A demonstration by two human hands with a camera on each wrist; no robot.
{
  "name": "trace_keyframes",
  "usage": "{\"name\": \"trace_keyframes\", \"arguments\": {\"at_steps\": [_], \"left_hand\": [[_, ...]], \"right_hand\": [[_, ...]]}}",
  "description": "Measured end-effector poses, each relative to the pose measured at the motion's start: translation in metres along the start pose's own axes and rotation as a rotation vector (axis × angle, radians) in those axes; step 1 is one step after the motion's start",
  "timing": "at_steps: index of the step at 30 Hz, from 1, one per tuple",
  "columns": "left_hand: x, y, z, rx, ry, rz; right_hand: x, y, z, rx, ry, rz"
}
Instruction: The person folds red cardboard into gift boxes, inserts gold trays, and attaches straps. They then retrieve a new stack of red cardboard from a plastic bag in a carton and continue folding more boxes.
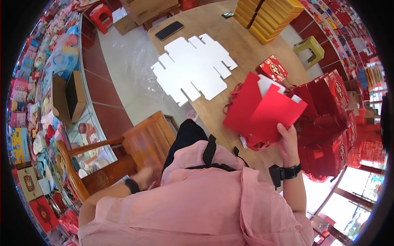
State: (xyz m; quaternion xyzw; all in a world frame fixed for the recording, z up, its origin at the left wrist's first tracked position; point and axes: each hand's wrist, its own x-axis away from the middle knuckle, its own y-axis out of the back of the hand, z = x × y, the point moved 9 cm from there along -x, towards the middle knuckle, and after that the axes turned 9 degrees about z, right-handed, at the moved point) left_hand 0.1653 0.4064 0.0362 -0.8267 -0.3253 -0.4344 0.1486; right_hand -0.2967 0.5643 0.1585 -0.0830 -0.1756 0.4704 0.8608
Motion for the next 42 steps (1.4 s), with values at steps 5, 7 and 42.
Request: {"name": "trace_keyframes", "arguments": {"at_steps": [5,7,42], "left_hand": [[-0.024,-0.089,-0.207,-0.261,-0.470,0.496],[-0.018,-0.160,-0.290,-0.307,-0.794,0.769],[-0.098,-0.331,-0.360,-1.203,-0.966,1.208]], "right_hand": [[-0.012,-0.042,-0.001,-0.292,-0.044,0.253],[-0.019,-0.063,0.006,-0.458,-0.059,0.362],[0.031,0.031,0.000,0.758,0.127,-0.250]]}}
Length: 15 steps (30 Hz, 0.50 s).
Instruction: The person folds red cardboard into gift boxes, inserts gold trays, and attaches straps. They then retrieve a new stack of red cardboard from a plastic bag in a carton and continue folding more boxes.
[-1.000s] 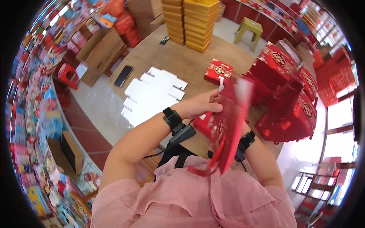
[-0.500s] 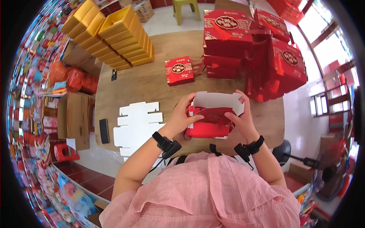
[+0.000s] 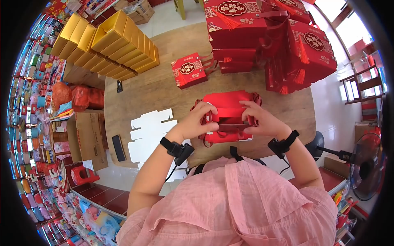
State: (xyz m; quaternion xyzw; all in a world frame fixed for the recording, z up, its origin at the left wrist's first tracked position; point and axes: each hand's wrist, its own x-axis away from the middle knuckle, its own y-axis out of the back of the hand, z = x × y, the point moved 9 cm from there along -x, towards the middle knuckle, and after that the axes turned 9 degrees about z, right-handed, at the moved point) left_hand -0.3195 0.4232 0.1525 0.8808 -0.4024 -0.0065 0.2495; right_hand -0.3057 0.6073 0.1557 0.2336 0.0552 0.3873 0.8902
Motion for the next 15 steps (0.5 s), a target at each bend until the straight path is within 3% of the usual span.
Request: {"name": "trace_keyframes", "arguments": {"at_steps": [2,4,6,9,11,13,15], "left_hand": [[-0.002,-0.001,0.013,0.194,-0.008,0.065],[-0.002,-0.003,0.011,0.203,0.006,0.075],[-0.003,-0.005,0.001,0.317,-0.084,0.048],[-0.008,-0.023,0.023,0.564,0.003,0.078],[-0.007,-0.026,0.023,0.479,0.033,0.077],[-0.008,-0.030,0.024,0.393,0.059,0.075],[-0.011,-0.040,0.034,0.374,0.111,0.071]], "right_hand": [[0.002,0.001,-0.007,-0.147,-0.013,0.053],[0.006,-0.008,-0.028,-0.714,-0.111,0.113],[0.006,-0.020,-0.036,-0.716,-0.117,0.038],[0.004,-0.026,-0.046,-0.599,-0.064,-0.099],[0.005,-0.026,-0.040,-0.483,-0.006,-0.158],[0.006,-0.032,-0.040,-0.639,-0.123,-0.159],[0.005,-0.034,-0.035,-0.557,-0.119,-0.128]]}}
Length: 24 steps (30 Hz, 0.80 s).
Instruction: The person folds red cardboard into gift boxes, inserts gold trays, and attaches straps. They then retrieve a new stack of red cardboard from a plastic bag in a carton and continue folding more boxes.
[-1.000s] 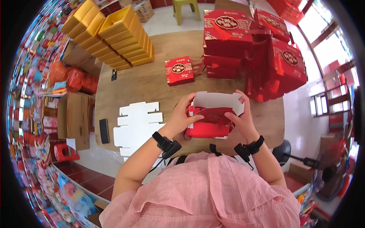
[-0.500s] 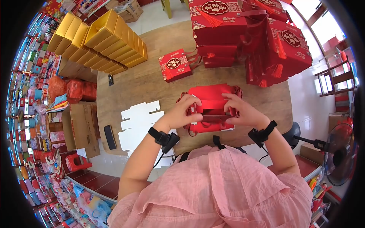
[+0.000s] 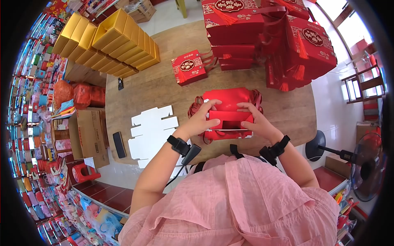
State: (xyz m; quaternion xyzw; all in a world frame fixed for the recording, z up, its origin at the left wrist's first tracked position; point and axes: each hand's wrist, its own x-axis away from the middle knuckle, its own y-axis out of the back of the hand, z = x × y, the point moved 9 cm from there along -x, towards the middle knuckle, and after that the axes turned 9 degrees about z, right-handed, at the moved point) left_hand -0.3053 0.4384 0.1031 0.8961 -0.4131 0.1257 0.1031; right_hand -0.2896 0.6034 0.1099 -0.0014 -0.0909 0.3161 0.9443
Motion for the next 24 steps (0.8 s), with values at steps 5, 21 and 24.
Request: {"name": "trace_keyframes", "arguments": {"at_steps": [5,21,24], "left_hand": [[0.003,-0.004,-0.003,0.109,0.010,-0.141],[0.001,0.016,-0.008,0.027,-0.136,-0.599],[0.001,0.011,-0.008,0.147,-0.109,-0.613]], "right_hand": [[-0.002,0.002,0.003,0.080,0.116,-0.107],[-0.023,0.017,0.013,-0.183,0.233,-0.465],[-0.024,0.015,0.010,-0.141,0.227,-0.445]]}}
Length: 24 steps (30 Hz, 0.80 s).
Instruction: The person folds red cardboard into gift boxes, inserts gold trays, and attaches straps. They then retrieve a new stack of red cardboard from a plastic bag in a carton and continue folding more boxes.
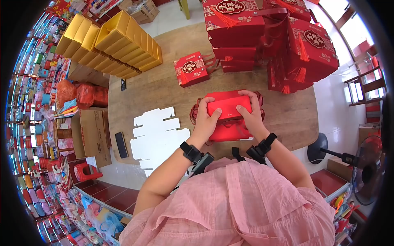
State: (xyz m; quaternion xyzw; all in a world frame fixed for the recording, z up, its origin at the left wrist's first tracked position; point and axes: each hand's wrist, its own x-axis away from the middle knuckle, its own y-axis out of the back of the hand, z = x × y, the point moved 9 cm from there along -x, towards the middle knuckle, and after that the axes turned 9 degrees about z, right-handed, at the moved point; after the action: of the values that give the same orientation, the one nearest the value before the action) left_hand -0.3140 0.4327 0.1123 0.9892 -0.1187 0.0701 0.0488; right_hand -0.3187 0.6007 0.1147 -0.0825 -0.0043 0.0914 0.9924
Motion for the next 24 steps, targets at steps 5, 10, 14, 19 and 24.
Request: {"name": "trace_keyframes", "arguments": {"at_steps": [5,10,14,19,24], "left_hand": [[-0.005,-0.004,0.019,0.151,0.072,-0.032],[-0.006,-0.002,0.009,-0.018,-0.018,-0.068],[0.008,-0.006,-0.026,0.238,-0.090,0.060],[0.030,0.036,-0.050,-0.159,0.030,0.164],[0.084,0.135,-0.094,-0.737,0.006,0.045]], "right_hand": [[0.000,0.005,-0.005,0.051,0.051,-0.004],[0.002,0.006,-0.003,0.096,0.054,0.008],[0.005,0.020,0.000,0.080,0.084,-0.076],[-0.011,-0.017,0.037,0.166,0.126,-0.036],[-0.075,-0.152,0.094,0.330,0.183,0.415]]}}
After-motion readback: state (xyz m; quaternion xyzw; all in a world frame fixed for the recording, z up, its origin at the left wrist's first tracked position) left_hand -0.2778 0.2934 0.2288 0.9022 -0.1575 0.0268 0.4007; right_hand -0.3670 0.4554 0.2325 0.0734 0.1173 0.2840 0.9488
